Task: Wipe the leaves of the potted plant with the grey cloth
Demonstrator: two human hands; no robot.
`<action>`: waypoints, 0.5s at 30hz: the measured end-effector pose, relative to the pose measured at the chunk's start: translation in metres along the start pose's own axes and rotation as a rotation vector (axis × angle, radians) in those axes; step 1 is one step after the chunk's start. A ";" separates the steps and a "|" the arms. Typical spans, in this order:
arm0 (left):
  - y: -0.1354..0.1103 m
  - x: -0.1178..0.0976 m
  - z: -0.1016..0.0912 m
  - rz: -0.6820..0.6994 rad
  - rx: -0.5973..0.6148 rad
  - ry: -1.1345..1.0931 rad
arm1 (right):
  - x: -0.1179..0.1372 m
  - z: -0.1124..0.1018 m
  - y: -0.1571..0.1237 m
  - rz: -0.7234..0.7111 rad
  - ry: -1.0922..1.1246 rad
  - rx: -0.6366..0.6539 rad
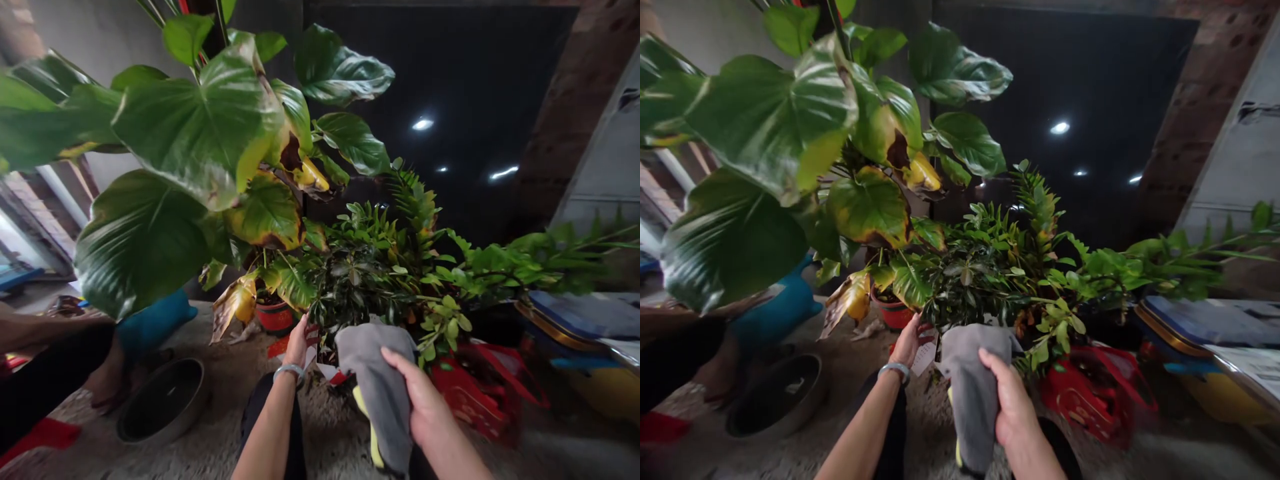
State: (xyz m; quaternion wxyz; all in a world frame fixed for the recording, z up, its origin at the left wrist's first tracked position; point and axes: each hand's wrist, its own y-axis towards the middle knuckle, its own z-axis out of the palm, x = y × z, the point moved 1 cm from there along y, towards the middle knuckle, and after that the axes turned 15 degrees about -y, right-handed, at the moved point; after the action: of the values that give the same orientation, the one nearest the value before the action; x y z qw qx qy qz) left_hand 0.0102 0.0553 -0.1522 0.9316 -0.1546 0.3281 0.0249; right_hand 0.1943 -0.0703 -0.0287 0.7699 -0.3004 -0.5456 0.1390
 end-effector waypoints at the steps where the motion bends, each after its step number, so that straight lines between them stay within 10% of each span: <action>1: 0.000 0.000 0.001 -0.010 0.026 -0.028 | -0.004 0.002 -0.007 -0.009 -0.016 0.022; 8: -0.001 -0.004 0.000 -0.038 0.123 -0.068 | 0.053 0.050 -0.005 -0.447 0.099 0.074; 15: 0.002 -0.008 -0.006 -0.037 0.090 -0.025 | -0.009 0.054 0.006 -0.204 -0.218 0.095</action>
State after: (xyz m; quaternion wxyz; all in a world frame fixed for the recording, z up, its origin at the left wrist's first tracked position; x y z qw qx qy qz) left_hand 0.0006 0.0556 -0.1520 0.9418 -0.1184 0.3145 -0.0049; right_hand 0.1418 -0.0536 -0.0277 0.7295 -0.1897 -0.6466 0.1176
